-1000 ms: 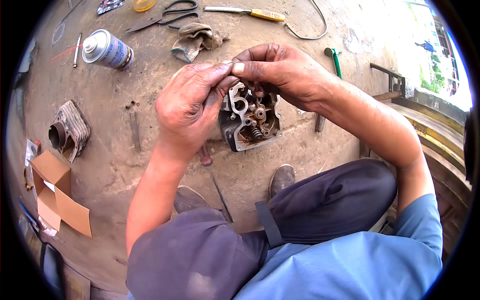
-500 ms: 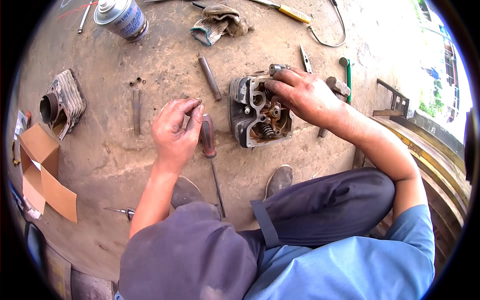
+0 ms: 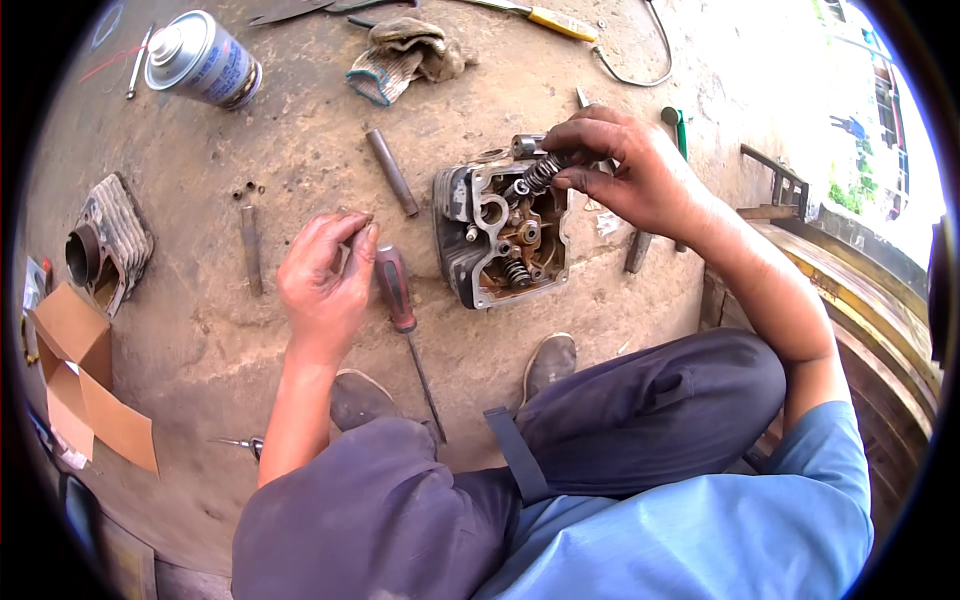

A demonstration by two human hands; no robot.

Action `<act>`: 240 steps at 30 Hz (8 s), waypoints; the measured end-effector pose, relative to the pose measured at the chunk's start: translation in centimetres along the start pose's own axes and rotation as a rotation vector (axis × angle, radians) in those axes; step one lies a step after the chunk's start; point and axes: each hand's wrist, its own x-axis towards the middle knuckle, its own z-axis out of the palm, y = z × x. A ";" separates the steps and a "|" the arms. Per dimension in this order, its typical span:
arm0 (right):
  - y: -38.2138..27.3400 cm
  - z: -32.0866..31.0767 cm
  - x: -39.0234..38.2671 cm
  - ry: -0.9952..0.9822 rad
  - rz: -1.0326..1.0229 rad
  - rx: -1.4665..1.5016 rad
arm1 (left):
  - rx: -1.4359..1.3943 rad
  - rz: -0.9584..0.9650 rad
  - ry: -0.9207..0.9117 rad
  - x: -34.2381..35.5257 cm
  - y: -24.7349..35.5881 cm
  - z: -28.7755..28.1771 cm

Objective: The person fits valve springs and retainers into an engine cylinder head by hand and strikes a metal tool with a hammer to secure the valve components.

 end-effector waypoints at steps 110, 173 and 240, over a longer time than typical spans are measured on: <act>3.7 4.1 -2.2 0.266 -0.136 0.105 | 0.039 -0.380 -0.224 4.2 5.7 4.8; 10.6 2.9 -8.1 0.663 0.281 0.474 | -0.351 -0.936 -0.469 7.8 11.2 -1.2; -2.7 8.9 -8.3 0.026 0.172 1.407 | 0.236 0.572 -0.465 2.3 13.6 4.0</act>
